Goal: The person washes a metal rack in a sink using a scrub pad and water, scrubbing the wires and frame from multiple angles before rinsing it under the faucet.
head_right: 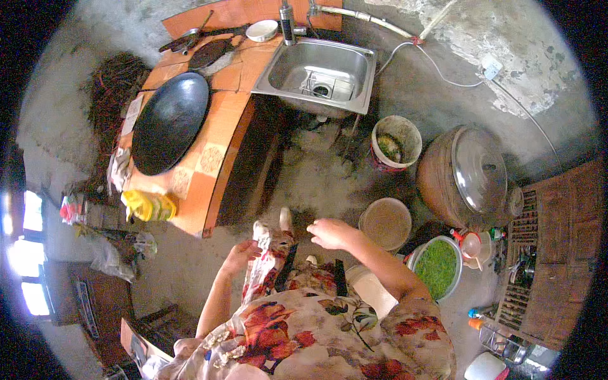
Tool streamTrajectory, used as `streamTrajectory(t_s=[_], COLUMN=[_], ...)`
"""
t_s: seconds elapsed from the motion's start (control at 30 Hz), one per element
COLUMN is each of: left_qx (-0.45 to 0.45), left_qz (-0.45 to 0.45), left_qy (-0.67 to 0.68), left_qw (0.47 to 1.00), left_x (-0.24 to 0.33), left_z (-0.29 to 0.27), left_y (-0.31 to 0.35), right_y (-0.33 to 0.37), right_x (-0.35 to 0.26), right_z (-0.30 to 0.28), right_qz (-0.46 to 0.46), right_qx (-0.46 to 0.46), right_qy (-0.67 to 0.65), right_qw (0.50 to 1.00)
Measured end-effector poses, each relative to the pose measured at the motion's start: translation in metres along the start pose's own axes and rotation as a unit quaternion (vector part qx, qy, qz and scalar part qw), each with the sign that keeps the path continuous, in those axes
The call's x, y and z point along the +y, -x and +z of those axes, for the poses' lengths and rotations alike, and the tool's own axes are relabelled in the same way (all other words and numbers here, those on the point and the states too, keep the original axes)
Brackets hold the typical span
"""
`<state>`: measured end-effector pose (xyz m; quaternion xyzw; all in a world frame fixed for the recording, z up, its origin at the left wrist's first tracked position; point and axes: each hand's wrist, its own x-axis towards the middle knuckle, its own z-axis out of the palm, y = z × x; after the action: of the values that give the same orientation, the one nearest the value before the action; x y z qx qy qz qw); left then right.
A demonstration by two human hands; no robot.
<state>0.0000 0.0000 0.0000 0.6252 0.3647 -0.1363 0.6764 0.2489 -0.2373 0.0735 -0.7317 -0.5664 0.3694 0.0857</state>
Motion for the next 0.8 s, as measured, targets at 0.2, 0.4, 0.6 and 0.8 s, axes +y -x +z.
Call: streamTrajectory(t_s=[0.2,0.4,0.6,0.8], left_qx=[-0.098,-0.180,-0.274,-0.172], left_qz=[0.043,0.162,0.219,0.317], left_qy=[0.044,-0.108,-0.166,-0.247], left_qw=[0.993,0.964,0.922,0.899], left_x=[0.132,0.312,0.421,0.447], left_z=[-0.047,-0.038,-0.014,0.016], left_y=[-0.151,-0.279,-0.348,-0.384], right_y=[-0.074,-0.159,-0.200,-0.232], right_x=[0.125,0.259,0.322,0.386], right_z=[-0.173,-0.311,-0.361,-0.284], right_qz=[-0.040,0.068,0.123,0.135], right_qx=[0.320,0.397,0.352,0.090], right_qy=[-0.113,-0.222,-0.238,-0.192], right_qw=[0.940,0.888,0.897,0.968])
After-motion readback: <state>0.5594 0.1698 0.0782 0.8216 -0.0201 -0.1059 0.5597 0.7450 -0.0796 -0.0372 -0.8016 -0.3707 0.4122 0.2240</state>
